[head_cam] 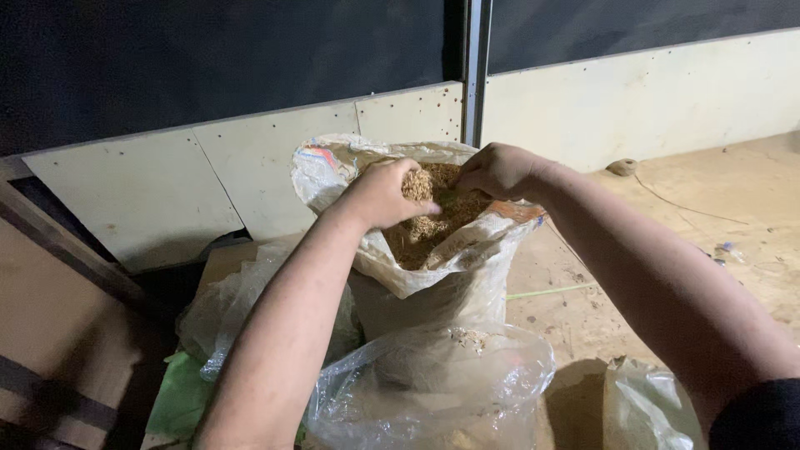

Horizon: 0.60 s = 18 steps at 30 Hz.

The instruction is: The person scoops grain from a large sack using a green plastic scoop and pours it into a clear plastic bag placed on the floor. The action is repeated continuously throughout the clip.

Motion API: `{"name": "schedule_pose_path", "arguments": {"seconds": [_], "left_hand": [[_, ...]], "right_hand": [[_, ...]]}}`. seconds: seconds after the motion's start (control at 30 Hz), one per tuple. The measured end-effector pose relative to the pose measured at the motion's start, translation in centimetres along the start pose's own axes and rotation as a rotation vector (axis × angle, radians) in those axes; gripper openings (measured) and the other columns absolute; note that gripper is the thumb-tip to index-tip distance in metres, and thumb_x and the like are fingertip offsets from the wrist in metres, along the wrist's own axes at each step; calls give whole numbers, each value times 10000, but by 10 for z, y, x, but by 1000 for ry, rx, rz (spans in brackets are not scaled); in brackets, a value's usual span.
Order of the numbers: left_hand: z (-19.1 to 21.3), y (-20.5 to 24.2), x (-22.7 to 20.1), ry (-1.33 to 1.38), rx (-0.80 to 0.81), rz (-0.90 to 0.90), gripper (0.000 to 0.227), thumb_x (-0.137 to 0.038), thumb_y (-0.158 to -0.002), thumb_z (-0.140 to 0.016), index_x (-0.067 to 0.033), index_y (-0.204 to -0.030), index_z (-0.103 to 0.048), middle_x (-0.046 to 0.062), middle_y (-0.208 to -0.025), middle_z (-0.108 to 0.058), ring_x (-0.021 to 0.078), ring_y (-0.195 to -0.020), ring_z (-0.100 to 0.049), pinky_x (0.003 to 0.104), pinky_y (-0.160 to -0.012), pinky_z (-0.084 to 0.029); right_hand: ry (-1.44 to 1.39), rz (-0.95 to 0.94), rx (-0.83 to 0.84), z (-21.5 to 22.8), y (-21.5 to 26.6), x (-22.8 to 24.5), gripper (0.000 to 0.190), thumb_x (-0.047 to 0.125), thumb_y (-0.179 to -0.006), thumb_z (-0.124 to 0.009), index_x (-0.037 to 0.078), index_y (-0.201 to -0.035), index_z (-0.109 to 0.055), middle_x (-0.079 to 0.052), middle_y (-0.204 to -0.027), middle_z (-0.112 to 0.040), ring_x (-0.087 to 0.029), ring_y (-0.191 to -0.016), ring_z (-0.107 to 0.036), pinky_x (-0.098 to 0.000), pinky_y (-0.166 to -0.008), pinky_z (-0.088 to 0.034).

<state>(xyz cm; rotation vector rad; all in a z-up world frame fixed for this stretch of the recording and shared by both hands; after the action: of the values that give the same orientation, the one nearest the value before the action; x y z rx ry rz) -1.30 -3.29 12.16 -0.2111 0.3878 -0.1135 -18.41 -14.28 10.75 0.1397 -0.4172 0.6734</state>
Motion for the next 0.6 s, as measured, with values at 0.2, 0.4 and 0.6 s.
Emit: {"name": "schedule_pose_path", "arguments": {"seconds": [0.2, 0.4, 0.6], "left_hand": [[-2, 3, 6, 27, 41, 70, 828, -495, -742, -828, -89, -1408, -551, 147, -1276, -715, 267, -1177, -694, 402, -1043, -536], [-18, 0, 18, 1, 20, 17, 825, -475, -770, -837, -67, -1423, -540, 195, -1336, -653, 302, -1240, -634, 418, -1064, -497], [-14, -1, 16, 30, -23, -23, 839, -474, -789, -830, -43, -1435, -514, 216, -1407, -582, 326, -1307, -574, 435, -1102, -442]], "right_hand": [[3, -8, -10, -1, 4, 1, 273, 423, -934, -670, 303, -1134, -813, -4, -1008, -800, -147, -856, -712, -331, -882, -559], [-117, 8, -44, -16, 11, -1, 258, 374, -913, -694, 291, -1120, -824, -23, -866, -792, -164, -725, -683, -360, -709, -581], [-19, -29, -52, 1, 29, 10, 291, 457, -882, -743, 323, -1124, -830, 28, -968, -757, -142, -772, -647, -344, -785, -507]]}}
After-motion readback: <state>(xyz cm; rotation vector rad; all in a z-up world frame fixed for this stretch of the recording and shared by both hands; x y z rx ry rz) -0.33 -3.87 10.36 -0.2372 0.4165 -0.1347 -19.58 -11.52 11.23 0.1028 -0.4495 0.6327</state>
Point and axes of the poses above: each hand's wrist, its own y-axis away from the middle knuckle, its own z-axis out of the back of the hand, x = y × z, the point moved 5 cm from there along -y, towards the middle knuckle
